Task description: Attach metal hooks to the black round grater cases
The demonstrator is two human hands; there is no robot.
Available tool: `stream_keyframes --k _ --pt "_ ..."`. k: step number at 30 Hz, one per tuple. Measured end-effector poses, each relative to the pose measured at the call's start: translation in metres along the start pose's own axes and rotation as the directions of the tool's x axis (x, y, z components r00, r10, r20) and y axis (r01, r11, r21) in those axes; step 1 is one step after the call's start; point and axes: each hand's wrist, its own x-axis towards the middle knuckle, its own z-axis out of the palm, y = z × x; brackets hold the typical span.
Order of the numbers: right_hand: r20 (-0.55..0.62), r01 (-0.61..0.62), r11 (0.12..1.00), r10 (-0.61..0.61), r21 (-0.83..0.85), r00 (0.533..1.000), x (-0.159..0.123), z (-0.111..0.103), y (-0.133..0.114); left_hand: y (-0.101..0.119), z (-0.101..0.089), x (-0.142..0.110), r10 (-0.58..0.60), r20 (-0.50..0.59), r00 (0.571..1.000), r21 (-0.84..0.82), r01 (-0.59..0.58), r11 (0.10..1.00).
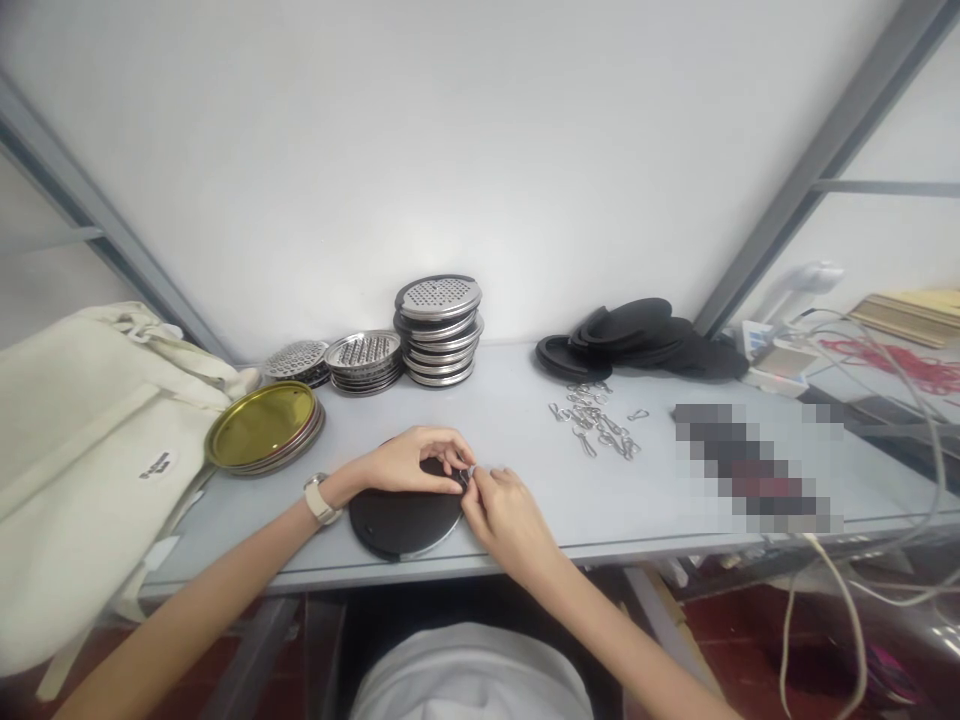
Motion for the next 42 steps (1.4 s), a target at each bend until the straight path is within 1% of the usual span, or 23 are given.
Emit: stream_keyframes --k 9,18,28,36,42 --pt "0.007 -0.010 1.000 0.010 0.011 1.000 -0.0006 0.0007 0.0003 -0.0001 0.0003 -0.0004 0.013 0.005 1.000 -0.009 -0.013 1.000" --pt "-0.024 0.002 1.000 -0.002 0.015 1.000 -0.0006 0.0002 0.0001 -0.0009 0.0016 0.0003 0.003 0.000 1.000 -0.032 -0.003 0.999" --pt "-0.004 -0.018 1.000 0.018 0.021 1.000 -0.0012 0.0015 0.0000 -0.0016 0.0017 0.0000 -0.004 -0.002 1.000 -0.046 0.004 0.999" --pt "-0.017 -0.017 0.999 0.018 0.045 1.000 -0.0014 0.0000 0.0013 -0.0022 0.0020 -0.0005 0.012 0.006 1.000 -0.070 -0.011 0.997" --pt "0.034 -0.007 0.999 0.006 0.038 0.999 0.0006 -0.0008 0.0020 0.0009 0.0014 -0.0002 0.006 -0.015 1.000 0.014 -0.006 1.000"
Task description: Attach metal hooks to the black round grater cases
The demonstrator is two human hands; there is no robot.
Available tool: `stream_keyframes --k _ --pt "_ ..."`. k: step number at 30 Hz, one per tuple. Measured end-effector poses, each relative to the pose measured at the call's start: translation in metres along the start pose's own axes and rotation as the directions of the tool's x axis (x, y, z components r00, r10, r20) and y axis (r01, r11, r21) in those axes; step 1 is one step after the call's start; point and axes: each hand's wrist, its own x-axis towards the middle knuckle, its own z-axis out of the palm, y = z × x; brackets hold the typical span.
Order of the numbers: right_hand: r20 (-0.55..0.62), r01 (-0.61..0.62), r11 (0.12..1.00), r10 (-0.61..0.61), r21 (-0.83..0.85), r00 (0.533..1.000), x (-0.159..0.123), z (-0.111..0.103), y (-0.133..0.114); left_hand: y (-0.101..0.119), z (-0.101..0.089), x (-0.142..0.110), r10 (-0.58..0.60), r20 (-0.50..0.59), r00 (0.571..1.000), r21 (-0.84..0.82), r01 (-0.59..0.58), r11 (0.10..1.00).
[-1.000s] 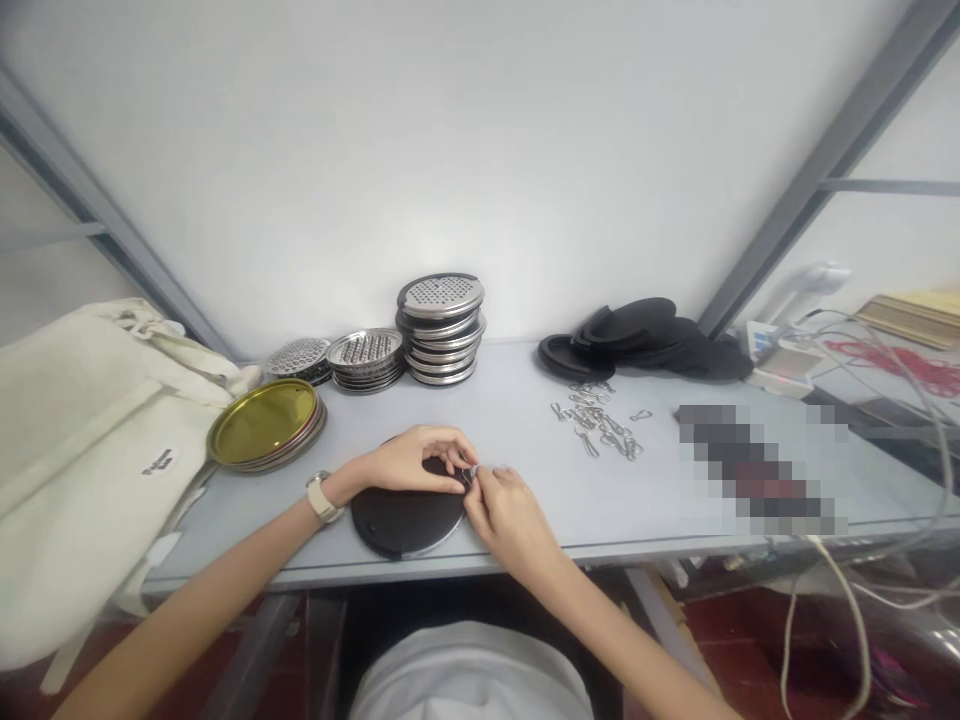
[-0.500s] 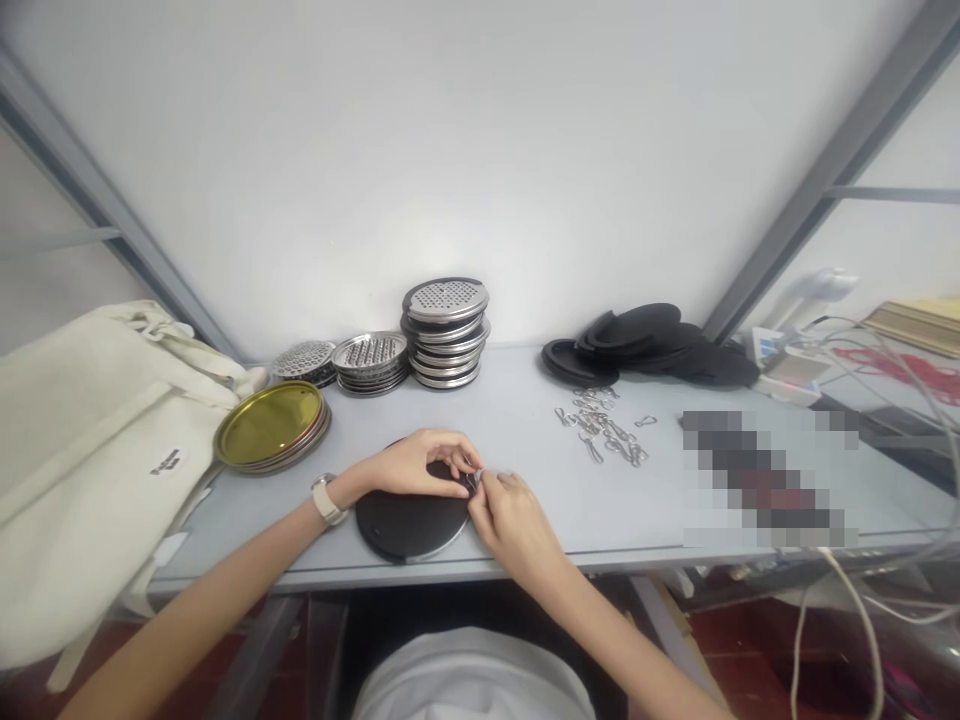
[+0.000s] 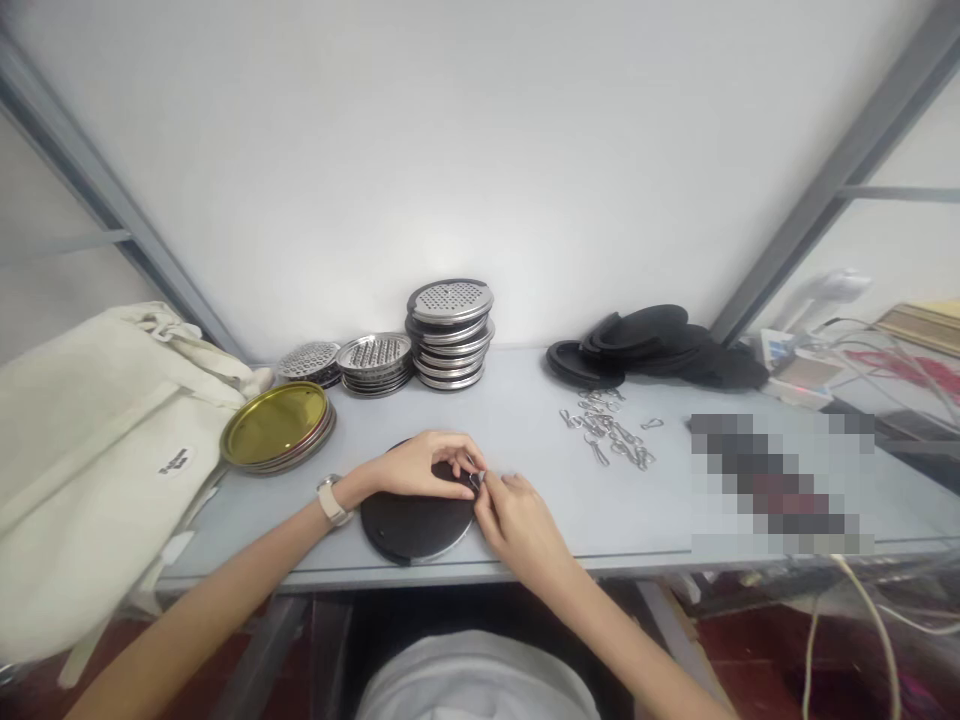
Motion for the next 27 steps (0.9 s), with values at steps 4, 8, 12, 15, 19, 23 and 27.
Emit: stream_keyframes --k 4,8,12,15,19,23,27 --pt "0.013 -0.005 1.000 0.005 -0.006 1.000 0.0007 -0.0010 -0.0010 0.0005 -0.0005 0.0003 0.000 0.003 1.000 0.018 0.000 1.000" --pt "0.016 -0.018 1.000 0.018 0.010 1.000 -0.0009 -0.0014 -0.0011 -0.0010 -0.0001 0.0008 0.008 0.012 1.000 -0.010 -0.008 1.000" --pt "0.025 -0.024 0.999 0.023 0.021 0.999 -0.0017 -0.0016 -0.0013 -0.0020 0.0005 0.0007 -0.002 0.013 1.000 -0.047 0.003 0.999" --pt "0.024 -0.028 0.999 0.028 0.018 0.999 -0.0007 -0.0010 -0.0013 -0.0031 0.0008 0.0006 -0.006 0.011 1.000 -0.067 0.006 0.998" --pt "0.004 -0.026 1.000 0.026 0.008 1.000 0.0001 0.0009 -0.0006 -0.0052 0.0010 0.0009 -0.007 0.015 1.000 -0.099 0.009 0.995" --pt "-0.010 -0.020 1.000 0.020 -0.001 1.000 -0.0011 0.0021 -0.0001 -0.0068 0.0012 0.0012 -0.012 0.016 1.000 -0.104 0.014 0.994" --pt "-0.022 -0.027 1.000 0.027 -0.003 0.999 -0.0016 0.0015 -0.0008 -0.0055 0.0009 0.0011 -0.001 0.017 1.000 -0.101 0.003 0.995"
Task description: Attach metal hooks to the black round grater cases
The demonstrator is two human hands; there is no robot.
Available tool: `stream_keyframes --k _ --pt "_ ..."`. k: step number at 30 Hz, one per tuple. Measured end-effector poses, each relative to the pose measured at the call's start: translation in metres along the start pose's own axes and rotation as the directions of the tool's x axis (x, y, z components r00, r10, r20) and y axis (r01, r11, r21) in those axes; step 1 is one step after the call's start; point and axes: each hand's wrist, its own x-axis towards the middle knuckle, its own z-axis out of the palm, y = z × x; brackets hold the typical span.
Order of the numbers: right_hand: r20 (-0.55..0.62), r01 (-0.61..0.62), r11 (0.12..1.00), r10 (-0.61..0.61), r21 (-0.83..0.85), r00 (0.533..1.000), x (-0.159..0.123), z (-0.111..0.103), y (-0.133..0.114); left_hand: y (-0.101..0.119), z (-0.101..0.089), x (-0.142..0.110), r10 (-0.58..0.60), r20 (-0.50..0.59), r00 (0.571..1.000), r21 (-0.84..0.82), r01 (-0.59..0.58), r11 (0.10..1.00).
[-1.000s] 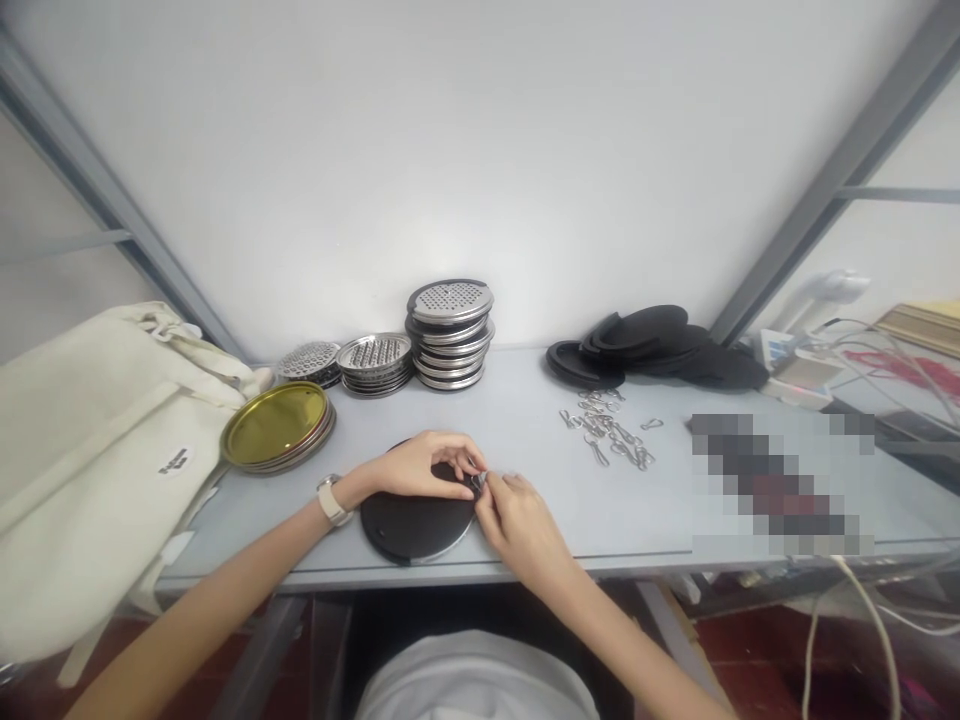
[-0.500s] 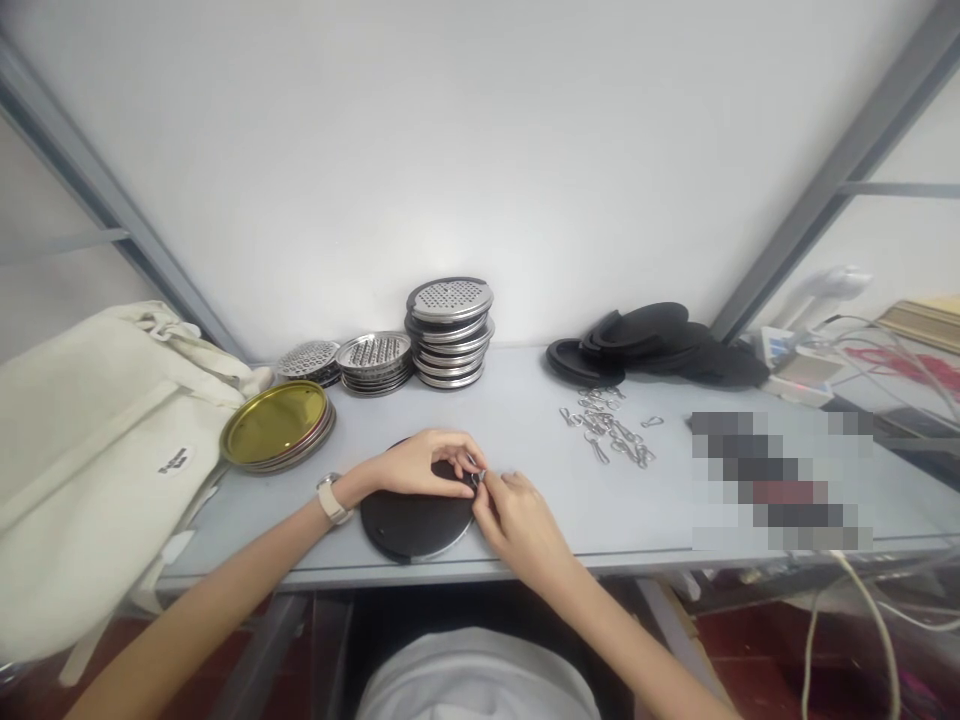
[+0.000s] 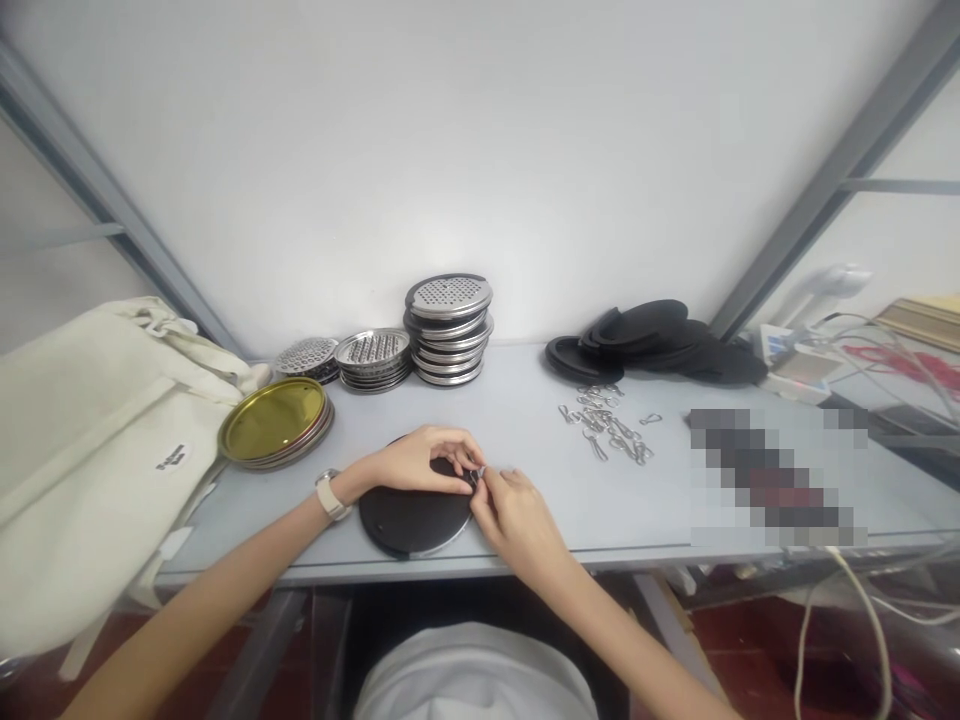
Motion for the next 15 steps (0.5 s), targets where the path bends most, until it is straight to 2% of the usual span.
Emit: stream_keyframes --k 15 --pt "-0.001 -0.004 1.000 0.004 0.004 1.000 0.0000 -0.0019 0.0001 0.0073 0.0002 -0.0004 -0.019 0.008 1.000 0.009 0.019 1.000"
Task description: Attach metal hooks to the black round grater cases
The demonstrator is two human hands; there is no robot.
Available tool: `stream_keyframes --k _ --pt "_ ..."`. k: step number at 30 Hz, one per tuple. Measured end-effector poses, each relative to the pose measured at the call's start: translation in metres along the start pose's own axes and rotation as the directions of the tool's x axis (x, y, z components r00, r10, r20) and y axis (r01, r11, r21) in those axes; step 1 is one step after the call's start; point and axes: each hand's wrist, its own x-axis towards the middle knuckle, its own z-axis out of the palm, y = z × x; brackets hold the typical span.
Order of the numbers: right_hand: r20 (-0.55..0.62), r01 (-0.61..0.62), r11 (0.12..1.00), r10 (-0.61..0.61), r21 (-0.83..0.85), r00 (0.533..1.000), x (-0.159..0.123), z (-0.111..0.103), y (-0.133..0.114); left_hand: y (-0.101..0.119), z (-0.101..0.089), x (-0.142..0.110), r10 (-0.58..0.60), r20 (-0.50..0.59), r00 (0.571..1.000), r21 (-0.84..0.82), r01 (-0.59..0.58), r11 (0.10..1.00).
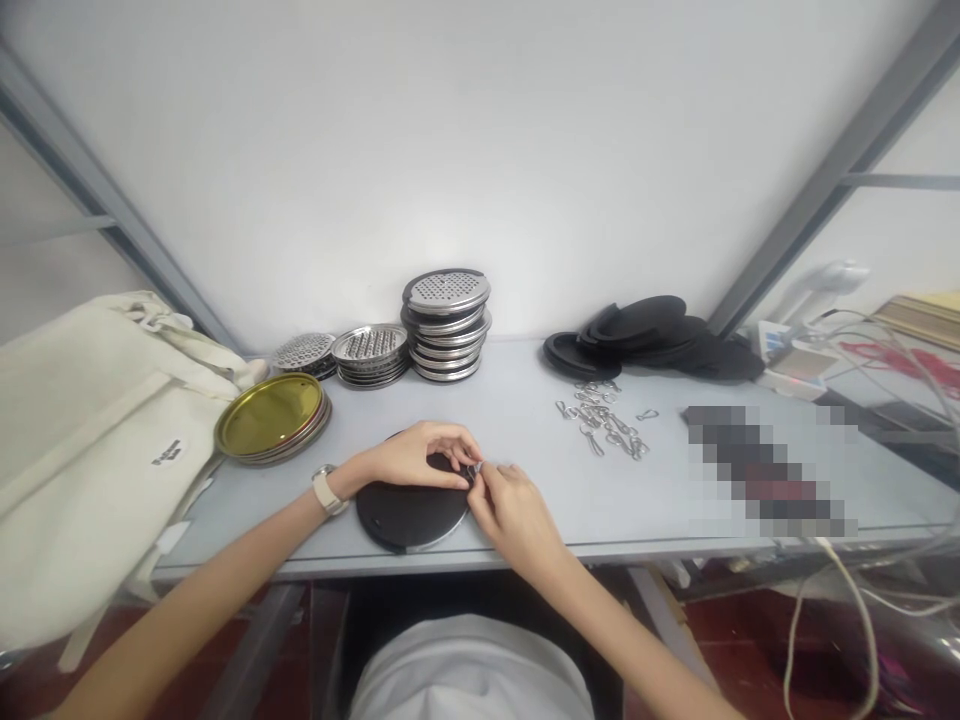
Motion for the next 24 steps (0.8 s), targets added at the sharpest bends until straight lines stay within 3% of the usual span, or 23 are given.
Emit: stream_keyframes --k 19,24 --pt "-0.071 -0.019 1.000 0.020 0.007 0.997 -0.0015 0.0008 -0.0012 -0.0013 -0.0002 -0.0008 0.030 0.005 1.000 0.004 -0.030 1.000" --pt "-0.061 0.002 1.000 -0.003 -0.011 0.998 0.0000 -0.0005 -0.0023 -0.0015 -0.0001 -0.0003 0.050 -0.004 0.999 0.090 -0.050 0.995"
